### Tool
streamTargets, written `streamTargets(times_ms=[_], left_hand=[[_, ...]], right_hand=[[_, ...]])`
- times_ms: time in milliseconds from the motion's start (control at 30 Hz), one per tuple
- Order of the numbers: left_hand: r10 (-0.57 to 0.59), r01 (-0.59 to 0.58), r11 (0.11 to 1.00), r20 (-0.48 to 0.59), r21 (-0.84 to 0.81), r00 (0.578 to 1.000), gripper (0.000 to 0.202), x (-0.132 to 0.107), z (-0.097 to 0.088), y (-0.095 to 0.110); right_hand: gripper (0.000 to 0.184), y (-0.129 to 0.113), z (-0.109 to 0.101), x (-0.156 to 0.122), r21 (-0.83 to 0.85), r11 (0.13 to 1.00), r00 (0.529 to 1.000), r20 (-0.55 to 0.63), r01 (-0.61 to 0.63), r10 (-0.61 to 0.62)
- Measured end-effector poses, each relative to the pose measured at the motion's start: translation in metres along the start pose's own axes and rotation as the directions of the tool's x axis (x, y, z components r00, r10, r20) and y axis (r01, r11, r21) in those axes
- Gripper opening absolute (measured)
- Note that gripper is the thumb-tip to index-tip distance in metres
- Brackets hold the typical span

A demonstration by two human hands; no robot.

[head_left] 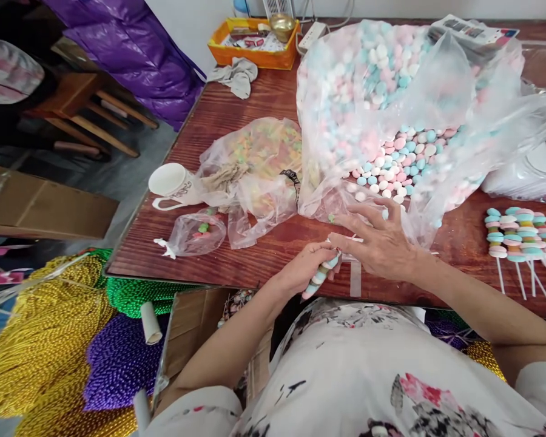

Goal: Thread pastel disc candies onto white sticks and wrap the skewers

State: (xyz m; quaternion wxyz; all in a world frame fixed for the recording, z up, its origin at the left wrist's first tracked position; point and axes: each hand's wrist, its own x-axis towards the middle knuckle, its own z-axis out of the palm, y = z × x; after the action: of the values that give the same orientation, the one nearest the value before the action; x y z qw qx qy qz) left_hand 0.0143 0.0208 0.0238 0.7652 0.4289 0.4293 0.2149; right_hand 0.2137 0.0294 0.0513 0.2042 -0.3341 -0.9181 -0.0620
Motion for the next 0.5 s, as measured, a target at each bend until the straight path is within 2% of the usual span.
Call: streamTargets(times_ms=[67,133,200,267,333,400,433,500], left_hand=[[-0.024,0.039,0.986,0.088,-0.164,0.996,0.013,-0.002,-0.002,-0.002],[-0.041,0.086,0.966,0.184,-0.242,0.982,0.013,-0.004,-0.002,-0.004],[-0.054,0.128,0.955,0.267,-0.269,0.962,0.015,-0.007,0.000,-0.005],[-0.053,0.130,0.962,0.301,-0.242,0.952,0.022,-0.009,0.002,-0.003],[-0.055,0.085,0.991,0.275,-0.098,0.960,0.029,-0.011,0.003,0.000],[-0.011,-0.023,0.984,0.190,0.175,0.982,0.031,-0.012,0.004,0.002],[0.052,-0.099,0.933,0.142,0.345,0.989,0.030,-0.012,0.005,0.003],[0.240,-0.245,0.719,0.098,0.651,0.966,0.026,-0.011,0.007,0.001]], right_hand=[[0.033,0.005,0.004,-0.011,-0.033,0.993,0.990,-0.075,0.114,-0.116],[0.031,0.009,0.009,-0.019,-0.037,0.981,0.974,-0.116,0.189,-0.193],[0.023,0.010,0.012,-0.023,-0.005,0.970,0.958,-0.156,0.243,-0.240],[0.015,0.009,0.012,-0.023,0.044,0.963,0.948,-0.193,0.267,-0.254],[0.014,0.006,0.011,-0.021,0.088,0.970,0.960,-0.187,0.227,-0.208],[0.016,0.001,0.012,-0.019,0.108,0.985,0.983,-0.137,0.138,-0.122],[0.016,-0.003,0.014,-0.018,0.111,0.990,0.992,-0.101,0.086,-0.075],[0.015,-0.010,0.020,-0.018,0.119,0.992,0.999,-0.031,-0.027,0.031]])
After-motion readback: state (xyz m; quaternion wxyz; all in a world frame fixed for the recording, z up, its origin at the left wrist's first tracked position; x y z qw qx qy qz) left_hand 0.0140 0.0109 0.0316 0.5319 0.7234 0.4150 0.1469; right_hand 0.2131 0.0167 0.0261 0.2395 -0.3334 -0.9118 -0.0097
